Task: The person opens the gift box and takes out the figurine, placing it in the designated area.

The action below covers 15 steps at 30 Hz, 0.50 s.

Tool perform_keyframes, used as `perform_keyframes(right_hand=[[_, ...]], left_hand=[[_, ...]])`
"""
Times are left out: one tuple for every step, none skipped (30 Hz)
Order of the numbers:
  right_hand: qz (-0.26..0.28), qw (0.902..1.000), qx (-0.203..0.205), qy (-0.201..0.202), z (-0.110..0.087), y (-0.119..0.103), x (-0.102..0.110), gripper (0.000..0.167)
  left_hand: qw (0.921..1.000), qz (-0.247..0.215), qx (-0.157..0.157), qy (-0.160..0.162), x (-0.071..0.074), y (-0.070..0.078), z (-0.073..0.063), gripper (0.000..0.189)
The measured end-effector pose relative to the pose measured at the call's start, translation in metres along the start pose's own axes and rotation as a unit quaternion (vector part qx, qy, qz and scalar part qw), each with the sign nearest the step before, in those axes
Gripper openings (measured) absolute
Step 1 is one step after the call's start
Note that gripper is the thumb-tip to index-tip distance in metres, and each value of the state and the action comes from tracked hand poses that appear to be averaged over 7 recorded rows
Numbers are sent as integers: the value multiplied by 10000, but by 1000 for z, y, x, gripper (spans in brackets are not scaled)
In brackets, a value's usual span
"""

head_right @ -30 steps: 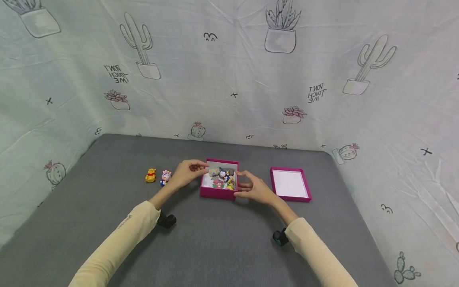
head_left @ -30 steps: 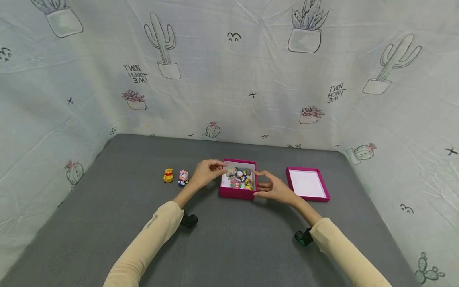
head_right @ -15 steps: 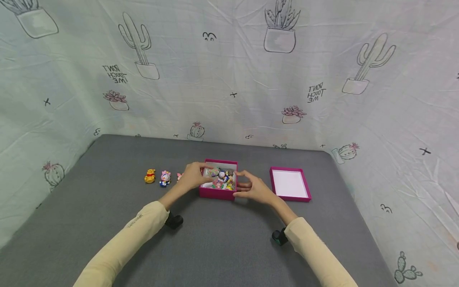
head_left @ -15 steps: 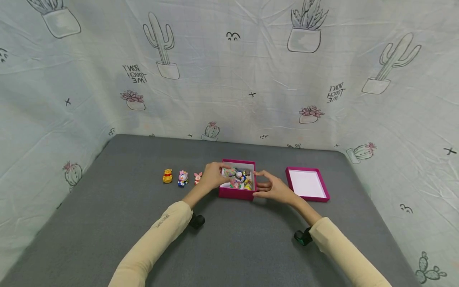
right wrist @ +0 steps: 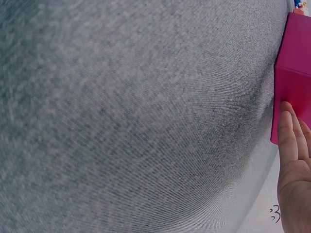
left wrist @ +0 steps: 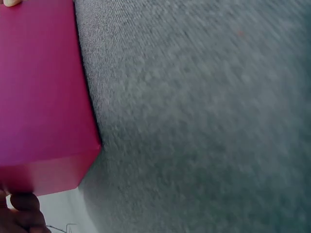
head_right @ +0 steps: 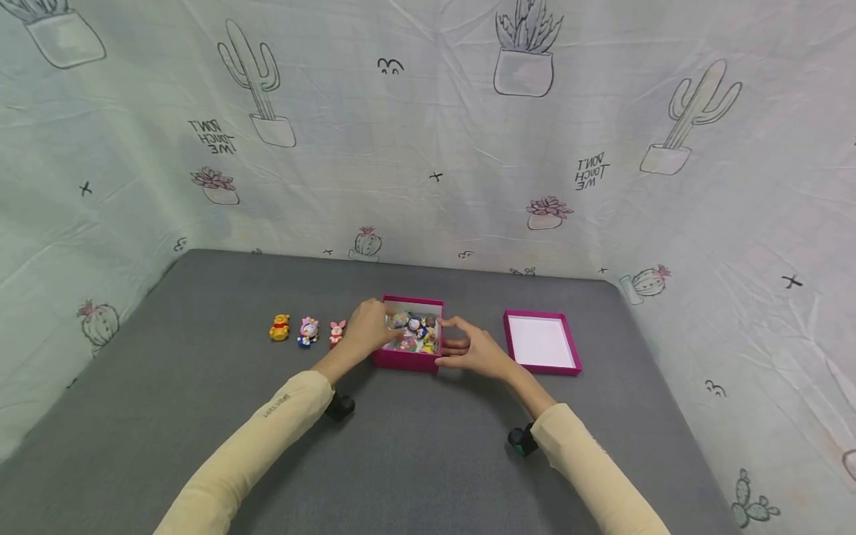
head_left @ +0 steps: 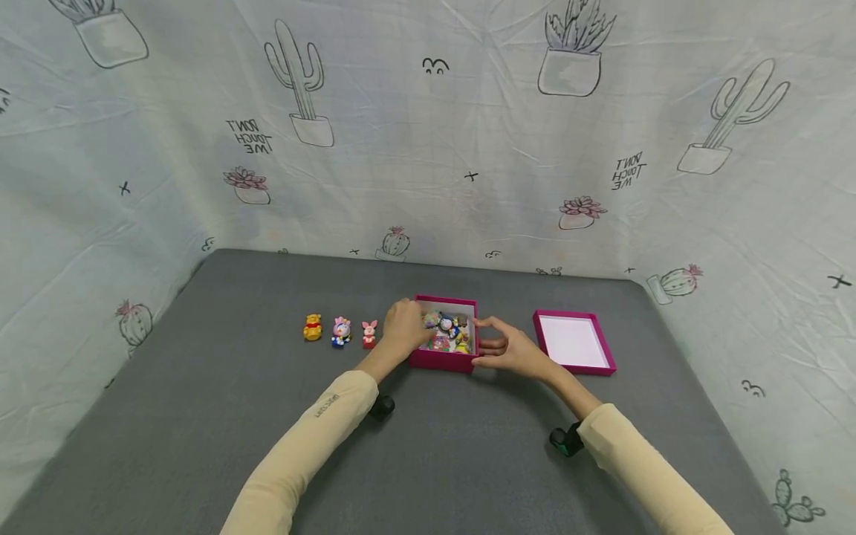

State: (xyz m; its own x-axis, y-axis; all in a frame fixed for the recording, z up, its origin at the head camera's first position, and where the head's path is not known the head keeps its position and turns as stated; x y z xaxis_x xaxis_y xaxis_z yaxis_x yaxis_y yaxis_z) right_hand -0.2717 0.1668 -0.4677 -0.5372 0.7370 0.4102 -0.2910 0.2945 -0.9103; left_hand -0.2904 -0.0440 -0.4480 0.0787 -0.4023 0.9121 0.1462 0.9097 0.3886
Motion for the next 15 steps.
perform_keyframes(right_hand=[[5,10000,-1,-9,0,-1,0,64],[-3,10000,20,-25,-1,-6,-1,63],[11,10000,21,-38,-2,-10,-1,62],[32,10000,8,-51,-3,-14,-2,62],[36,10000,-2,-63,-4,-19,-2,61],[37,10000,-12,-70,-4,-23,-2,61],[40,10000,-16,-71,-5,-27,-2,60],[33,10000,-19,-71,-6,-30,-3,60],[38,10000,-38,-62,-6,-30,-2,61],[23,10000,-43,-55,-6,-31,-2,61],[3,10000,-42,-47,-6,-31,-2,61],[3,10000,-43,-41,-6,-31,-2,61],[-2,10000,-35,-32,-6,-31,-2,62],[-6,10000,-39,-27,-6,-31,-2,62],[-13,10000,-29,-23,-6,-30,-2,62]], left_hand=[[9999,130,48,-9,-1,0,1,28],[9997,240,86,-13,-2,0,2,31],[9994,318,129,-36,-3,0,3,35],[9992,357,174,-60,-3,0,3,36],[9990,373,214,-86,-4,0,4,36],[9989,391,252,-109,-5,0,4,36],[9988,393,276,-128,-5,0,5,34],[9987,385,297,-138,-5,-1,5,32],[9987,380,313,-156,-6,-1,6,30],[9986,374,324,-165,-6,-1,6,27],[9987,374,322,-160,-6,-1,7,23],[9987,366,317,-146,-6,-1,7,20],[9988,351,317,-143,-6,-1,7,18],[9988,340,318,-154,-7,-2,8,18],[9988,327,317,-164,-7,-2,8,19]])
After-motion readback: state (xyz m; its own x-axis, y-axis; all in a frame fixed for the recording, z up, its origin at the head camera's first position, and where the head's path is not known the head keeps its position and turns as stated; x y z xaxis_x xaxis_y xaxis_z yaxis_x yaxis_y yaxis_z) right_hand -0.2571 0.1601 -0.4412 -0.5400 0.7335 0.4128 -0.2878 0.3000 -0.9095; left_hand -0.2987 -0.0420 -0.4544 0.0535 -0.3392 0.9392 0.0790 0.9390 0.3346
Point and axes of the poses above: each hand's wrist, its own z-axis towards the middle knuckle, its own x-axis out of the back of the hand, y = z × x, the point moved 4 cm from there along z, towards the middle knuckle, and after that the axes turned 1 degree about x, right-handed, at the moved point
